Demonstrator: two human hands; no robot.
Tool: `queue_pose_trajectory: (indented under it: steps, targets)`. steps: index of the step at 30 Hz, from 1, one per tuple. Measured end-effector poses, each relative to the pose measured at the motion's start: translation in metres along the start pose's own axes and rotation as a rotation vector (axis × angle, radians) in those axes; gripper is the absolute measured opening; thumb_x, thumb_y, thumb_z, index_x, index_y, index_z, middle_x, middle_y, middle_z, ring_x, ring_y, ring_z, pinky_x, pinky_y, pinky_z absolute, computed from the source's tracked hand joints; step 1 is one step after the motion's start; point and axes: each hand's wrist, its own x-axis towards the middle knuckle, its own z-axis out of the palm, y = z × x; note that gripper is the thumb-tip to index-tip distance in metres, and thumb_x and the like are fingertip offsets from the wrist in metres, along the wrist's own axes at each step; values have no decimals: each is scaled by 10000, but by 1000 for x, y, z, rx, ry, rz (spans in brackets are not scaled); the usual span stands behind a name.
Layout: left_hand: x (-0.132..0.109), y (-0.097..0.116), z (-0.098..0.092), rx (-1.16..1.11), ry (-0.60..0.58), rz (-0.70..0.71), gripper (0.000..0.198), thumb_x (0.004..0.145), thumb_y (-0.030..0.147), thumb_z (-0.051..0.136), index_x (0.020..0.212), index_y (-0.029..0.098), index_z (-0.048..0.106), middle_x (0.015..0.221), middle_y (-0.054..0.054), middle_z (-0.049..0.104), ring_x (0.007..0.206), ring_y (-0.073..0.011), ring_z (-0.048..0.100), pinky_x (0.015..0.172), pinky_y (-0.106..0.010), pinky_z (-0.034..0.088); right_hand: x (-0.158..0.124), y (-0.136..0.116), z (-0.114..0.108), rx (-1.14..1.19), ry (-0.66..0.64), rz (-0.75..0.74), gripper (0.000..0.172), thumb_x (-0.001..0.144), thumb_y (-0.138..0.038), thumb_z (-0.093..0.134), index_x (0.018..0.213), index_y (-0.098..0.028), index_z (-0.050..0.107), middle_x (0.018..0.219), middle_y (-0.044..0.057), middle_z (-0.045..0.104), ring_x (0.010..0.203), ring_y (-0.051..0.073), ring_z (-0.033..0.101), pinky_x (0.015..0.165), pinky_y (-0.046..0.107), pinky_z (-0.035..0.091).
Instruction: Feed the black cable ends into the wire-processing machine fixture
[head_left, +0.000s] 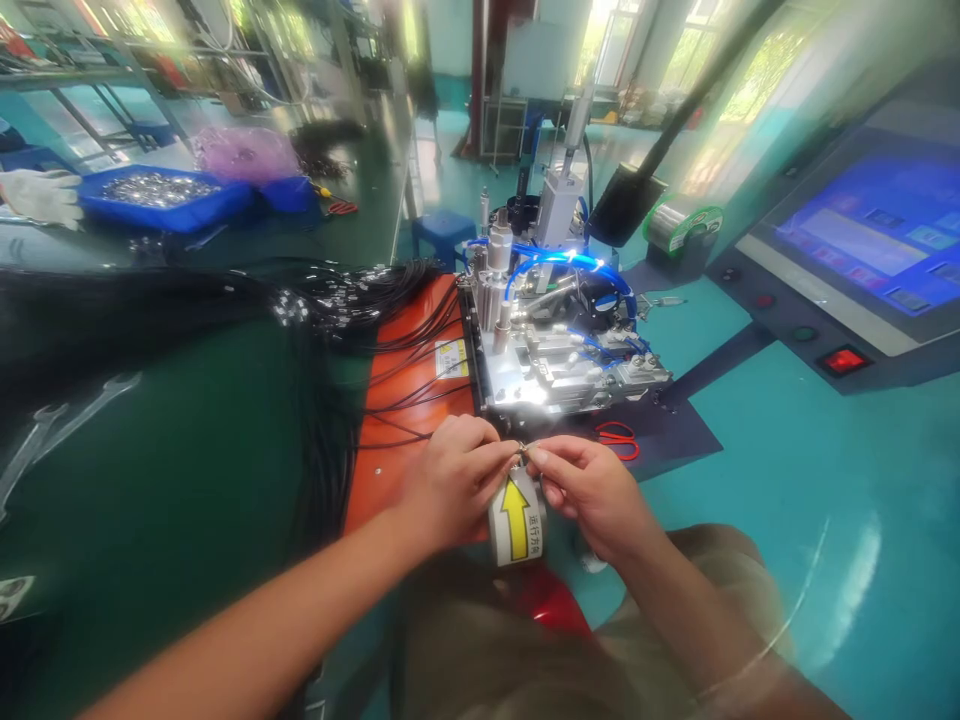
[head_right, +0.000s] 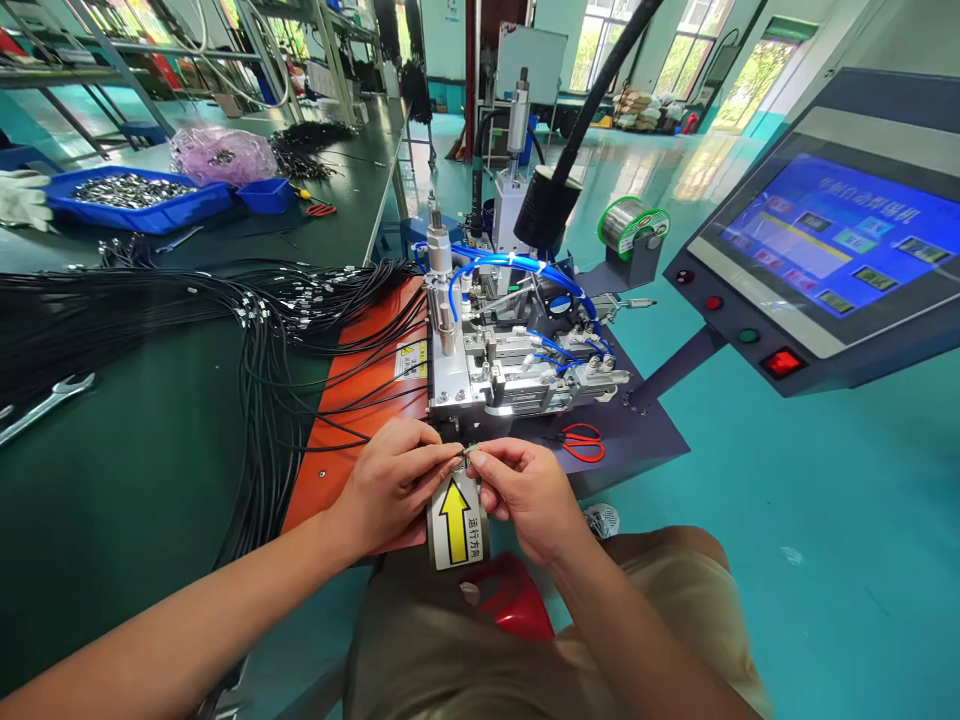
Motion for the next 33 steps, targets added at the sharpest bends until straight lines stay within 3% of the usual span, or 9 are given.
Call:
queue_pose_trajectory:
  steps: [2, 19, 27, 33]
  targets:
    - [0, 0, 0, 13, 3, -12, 144, 937, 260, 569, 989, 211, 694, 840, -40, 602, 800, -171, 534, 730, -326, 423, 0, 2, 3, 14, 7, -25, 240, 781, -368, 756, 818, -137, 701, 677, 9, 624, 463, 44, 432, 380, 165, 272]
    - [3, -2, -2, -69, -115, -10, 187, 976, 198, 443, 887, 183, 606, 790, -38, 562, 757, -179, 473, 675, -318, 377, -2, 13, 18, 51, 92, -107, 258, 793, -394, 742, 894, -158, 728, 475, -50, 500, 408, 59, 378, 375, 184, 259]
    - [3, 3, -3, 26, -89, 3, 180, 982, 244, 459, 954, 180, 625, 837, -47, 581, 804, -187, 498, 741, -347, 388, -5, 0, 4, -134, -7, -102, 306, 776, -417, 760, 947, -169, 707, 560, -10, 624, 475, 112, 527, 449, 224, 423]
    - [3, 2, -2, 7, -79, 24, 174, 972, 246, 485, 930, 178, 640, 828, -46, 586, 788, -180, 497, 725, -342, 381, -3, -6, -5, -356, -7, -147, 277, 836, -443, 686, 866, -170, 718, 545, -14, 606, 441, 109, 487, 439, 242, 388]
